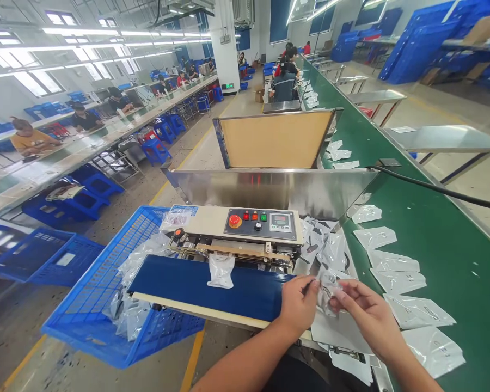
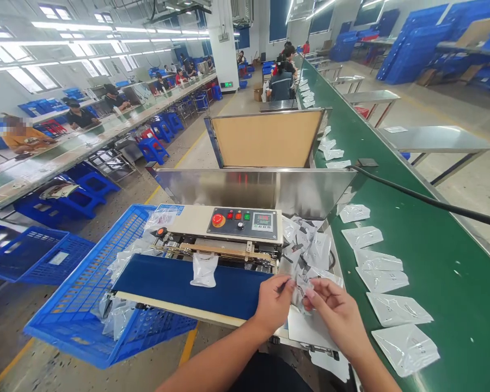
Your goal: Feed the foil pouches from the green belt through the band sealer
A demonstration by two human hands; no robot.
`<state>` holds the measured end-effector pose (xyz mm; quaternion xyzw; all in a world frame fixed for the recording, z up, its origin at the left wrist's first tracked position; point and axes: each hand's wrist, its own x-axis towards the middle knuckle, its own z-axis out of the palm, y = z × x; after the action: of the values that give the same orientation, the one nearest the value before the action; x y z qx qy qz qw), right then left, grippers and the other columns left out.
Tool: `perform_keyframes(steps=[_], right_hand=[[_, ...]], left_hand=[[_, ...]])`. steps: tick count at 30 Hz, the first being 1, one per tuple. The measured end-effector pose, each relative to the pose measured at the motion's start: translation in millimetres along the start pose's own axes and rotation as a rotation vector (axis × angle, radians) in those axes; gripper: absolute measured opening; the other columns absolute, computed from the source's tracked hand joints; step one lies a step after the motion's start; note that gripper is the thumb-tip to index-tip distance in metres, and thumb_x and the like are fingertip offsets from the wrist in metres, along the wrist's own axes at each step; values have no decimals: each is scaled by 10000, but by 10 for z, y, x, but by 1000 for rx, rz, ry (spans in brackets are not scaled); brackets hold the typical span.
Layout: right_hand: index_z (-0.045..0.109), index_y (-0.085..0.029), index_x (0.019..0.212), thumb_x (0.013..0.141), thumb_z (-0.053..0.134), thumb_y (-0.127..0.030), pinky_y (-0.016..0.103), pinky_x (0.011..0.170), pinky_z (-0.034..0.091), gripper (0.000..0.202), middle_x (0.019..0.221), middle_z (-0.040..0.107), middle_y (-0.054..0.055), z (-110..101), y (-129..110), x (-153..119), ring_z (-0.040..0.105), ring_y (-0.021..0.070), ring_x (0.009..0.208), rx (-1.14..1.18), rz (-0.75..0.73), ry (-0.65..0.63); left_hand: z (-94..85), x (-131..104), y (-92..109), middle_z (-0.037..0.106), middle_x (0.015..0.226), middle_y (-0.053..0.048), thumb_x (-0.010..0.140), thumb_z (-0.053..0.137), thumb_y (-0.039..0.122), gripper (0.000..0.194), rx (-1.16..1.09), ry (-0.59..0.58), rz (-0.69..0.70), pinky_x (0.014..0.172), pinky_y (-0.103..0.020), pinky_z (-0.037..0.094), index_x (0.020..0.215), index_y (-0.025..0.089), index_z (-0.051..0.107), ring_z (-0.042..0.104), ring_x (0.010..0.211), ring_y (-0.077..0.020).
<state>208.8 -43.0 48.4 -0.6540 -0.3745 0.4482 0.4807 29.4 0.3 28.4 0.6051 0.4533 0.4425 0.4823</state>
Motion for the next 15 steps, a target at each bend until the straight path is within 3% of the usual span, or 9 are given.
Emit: perform_keyframes(steps=[2,3,6,9,12,15], right_hand=[[782,-220,1232,763,872,-737,367,620,582,704,810,760,61,29,78,-65,695,246,675,115,48,-23],[795,-217,1215,756,875,-747,346,576,552,706,777,740,50,34,112,-79,666,231,647,92,60,-28],[805,-214,858,739,853,-774,307,496,451,575,592,611,8,39,184,-58,540,180,534,-98,111,-33],[718,-217,694,750,820,-745,299,488,414,540,529,558,-4,121,226,62,491,159,492,-80,237,2],[684,-214,674,693,867,-661,279,477,401,483,534,584,0,377,228,256,495,145,481,15,339,16],[688,-207,662,678,890,-609,258,471,415,450,536,616,11,734,154,408,497,126,467,28,380,-21]], left_hand=[[-11,-41,-38,690,714,-42,1081,570,466,467,-16,-14,-45,734,-299,529,750,202,767,625,723,-200],[-29,-69,-68,630,672,-25,1073,575,470,493,-25,-26,-63,701,-287,490,680,203,709,573,691,-186],[-101,-112,-190,464,595,14,1021,622,509,568,-75,-49,-183,619,-271,380,548,207,529,439,617,-150],[-178,-40,-335,322,529,43,917,723,570,642,-114,62,-416,546,-267,274,485,223,399,311,546,-119],[-285,100,-462,276,500,60,828,806,594,663,-133,185,-528,522,-261,231,461,232,390,273,522,-105],[-452,217,-553,369,502,54,803,794,667,603,-159,245,-557,525,-254,273,501,209,545,337,520,-108]])
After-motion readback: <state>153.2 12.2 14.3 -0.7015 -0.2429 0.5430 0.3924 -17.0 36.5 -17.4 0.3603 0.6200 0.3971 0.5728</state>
